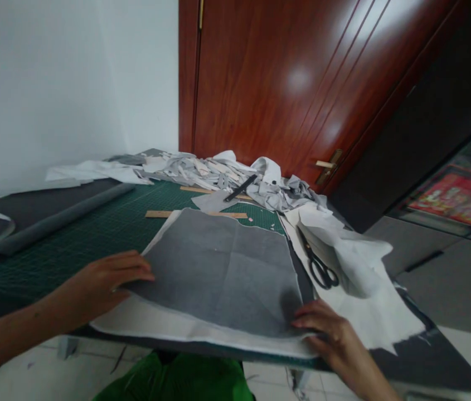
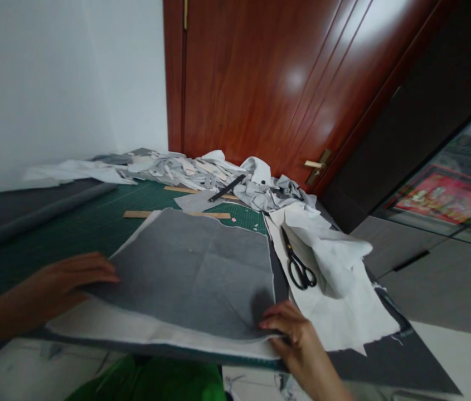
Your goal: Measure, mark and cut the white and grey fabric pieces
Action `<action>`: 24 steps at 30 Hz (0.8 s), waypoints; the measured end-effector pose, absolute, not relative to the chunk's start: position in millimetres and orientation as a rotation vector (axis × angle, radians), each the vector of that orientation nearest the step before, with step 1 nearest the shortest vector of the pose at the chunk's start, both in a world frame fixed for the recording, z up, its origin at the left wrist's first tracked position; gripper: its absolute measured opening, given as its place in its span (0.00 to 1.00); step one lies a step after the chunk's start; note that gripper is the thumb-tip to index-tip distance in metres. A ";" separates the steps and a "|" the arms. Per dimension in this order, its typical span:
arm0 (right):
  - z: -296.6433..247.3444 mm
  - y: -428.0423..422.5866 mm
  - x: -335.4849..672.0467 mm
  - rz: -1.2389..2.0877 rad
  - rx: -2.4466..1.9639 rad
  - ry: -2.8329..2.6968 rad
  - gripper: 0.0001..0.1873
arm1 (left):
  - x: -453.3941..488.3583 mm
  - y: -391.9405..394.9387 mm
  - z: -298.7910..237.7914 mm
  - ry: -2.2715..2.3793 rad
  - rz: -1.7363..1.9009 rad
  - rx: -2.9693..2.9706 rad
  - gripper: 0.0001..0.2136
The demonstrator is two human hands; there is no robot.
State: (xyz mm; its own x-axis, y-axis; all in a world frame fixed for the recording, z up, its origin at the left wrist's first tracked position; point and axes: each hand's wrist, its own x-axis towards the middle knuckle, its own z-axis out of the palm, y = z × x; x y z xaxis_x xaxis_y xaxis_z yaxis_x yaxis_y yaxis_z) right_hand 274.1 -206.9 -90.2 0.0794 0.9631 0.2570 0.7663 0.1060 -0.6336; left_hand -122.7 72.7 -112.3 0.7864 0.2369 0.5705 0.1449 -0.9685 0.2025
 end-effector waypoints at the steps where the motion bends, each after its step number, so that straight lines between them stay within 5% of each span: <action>1: -106.9 -210.8 272.2 0.356 -1.724 -1.743 0.09 | -129.7 70.7 -134.0 0.307 0.907 2.830 0.22; 5: -135.9 -224.5 283.4 0.237 -1.703 -1.755 0.11 | -147.9 52.8 -163.8 0.536 0.825 2.761 0.19; 24: -127.4 -232.4 309.5 0.378 -1.769 -1.867 0.11 | -149.1 20.0 -125.8 0.820 0.702 2.598 0.16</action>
State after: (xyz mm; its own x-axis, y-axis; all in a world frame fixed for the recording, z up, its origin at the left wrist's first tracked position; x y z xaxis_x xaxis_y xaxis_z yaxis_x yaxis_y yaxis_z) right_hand 309.5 -232.4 -127.4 0.0029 0.9824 0.1870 0.8325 0.1013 -0.5447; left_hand -149.1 20.0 -125.8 0.7135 0.6043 0.3545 0.4432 -0.7812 0.4397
